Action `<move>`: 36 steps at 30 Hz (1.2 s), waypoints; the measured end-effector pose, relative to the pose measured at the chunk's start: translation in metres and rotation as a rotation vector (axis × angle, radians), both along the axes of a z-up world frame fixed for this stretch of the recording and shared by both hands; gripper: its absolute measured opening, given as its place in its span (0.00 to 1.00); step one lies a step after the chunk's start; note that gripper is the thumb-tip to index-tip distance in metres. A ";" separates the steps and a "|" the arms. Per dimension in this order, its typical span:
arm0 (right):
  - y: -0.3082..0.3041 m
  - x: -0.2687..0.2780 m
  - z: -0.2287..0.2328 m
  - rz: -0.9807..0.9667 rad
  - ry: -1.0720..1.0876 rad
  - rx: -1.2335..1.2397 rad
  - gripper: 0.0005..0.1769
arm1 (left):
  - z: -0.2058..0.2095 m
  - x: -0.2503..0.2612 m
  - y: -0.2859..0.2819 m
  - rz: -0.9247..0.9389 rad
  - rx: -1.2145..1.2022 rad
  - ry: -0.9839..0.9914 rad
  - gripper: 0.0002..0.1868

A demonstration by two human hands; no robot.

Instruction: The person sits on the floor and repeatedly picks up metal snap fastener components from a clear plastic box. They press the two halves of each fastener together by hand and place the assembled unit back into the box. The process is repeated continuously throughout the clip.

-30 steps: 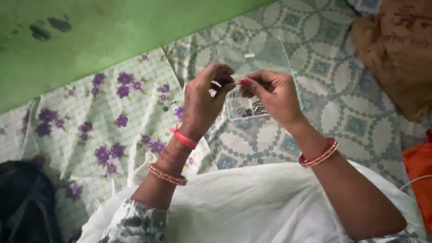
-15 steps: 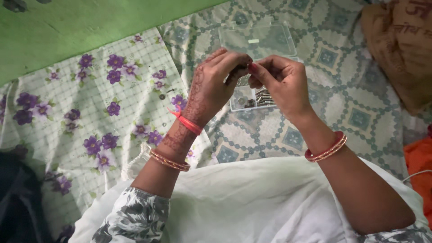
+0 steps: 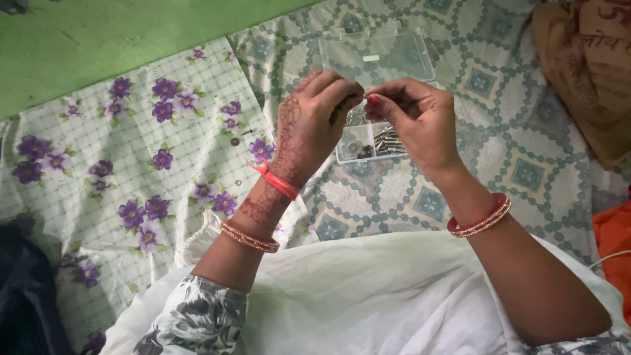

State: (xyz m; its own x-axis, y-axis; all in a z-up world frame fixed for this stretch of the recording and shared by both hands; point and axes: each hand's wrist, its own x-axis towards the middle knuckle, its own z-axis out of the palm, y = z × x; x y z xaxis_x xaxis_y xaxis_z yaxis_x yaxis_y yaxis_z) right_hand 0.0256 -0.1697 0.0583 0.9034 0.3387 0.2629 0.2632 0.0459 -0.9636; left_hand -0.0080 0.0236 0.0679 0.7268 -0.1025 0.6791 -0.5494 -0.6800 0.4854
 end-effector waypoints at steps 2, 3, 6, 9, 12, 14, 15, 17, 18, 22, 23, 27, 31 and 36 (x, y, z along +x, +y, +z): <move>-0.001 0.000 0.000 0.003 -0.051 0.001 0.06 | 0.000 -0.002 -0.001 0.001 0.015 0.000 0.04; -0.001 -0.001 0.000 0.007 -0.085 -0.006 0.06 | 0.000 -0.003 -0.001 0.006 0.020 0.007 0.04; -0.002 -0.003 0.002 -0.015 -0.104 -0.040 0.10 | 0.001 -0.002 -0.003 0.015 0.014 0.012 0.04; -0.001 0.000 0.001 -0.009 0.003 -0.012 0.07 | 0.002 -0.004 -0.002 0.018 0.019 0.001 0.04; -0.002 0.001 -0.002 -0.009 0.041 -0.008 0.05 | 0.002 -0.006 -0.004 0.019 0.024 0.001 0.03; -0.003 0.000 -0.003 -0.009 -0.023 -0.025 0.05 | 0.001 -0.005 -0.005 0.018 0.022 0.019 0.03; -0.002 0.000 -0.003 -0.003 -0.082 -0.035 0.05 | 0.001 -0.004 -0.005 0.017 0.019 0.033 0.03; -0.002 0.000 -0.002 0.008 -0.147 -0.050 0.07 | -0.001 -0.003 -0.005 0.022 0.019 0.035 0.03; -0.003 0.000 -0.001 0.013 -0.152 -0.054 0.09 | -0.001 -0.003 -0.004 0.028 0.023 0.024 0.04; -0.003 0.001 0.000 0.012 0.038 -0.035 0.08 | -0.003 -0.002 -0.004 0.054 0.031 0.006 0.04; -0.003 0.001 -0.001 0.001 0.028 -0.048 0.07 | -0.003 -0.002 -0.004 0.054 0.033 0.014 0.03; -0.003 0.001 -0.006 -0.014 -0.042 -0.059 0.07 | -0.002 -0.003 -0.004 0.043 0.024 0.031 0.04; -0.004 0.000 -0.005 -0.014 -0.100 -0.010 0.09 | 0.001 -0.004 -0.004 0.026 -0.003 0.037 0.05; -0.005 -0.001 -0.002 -0.006 0.041 0.018 0.07 | 0.004 -0.005 -0.002 0.023 -0.015 0.061 0.04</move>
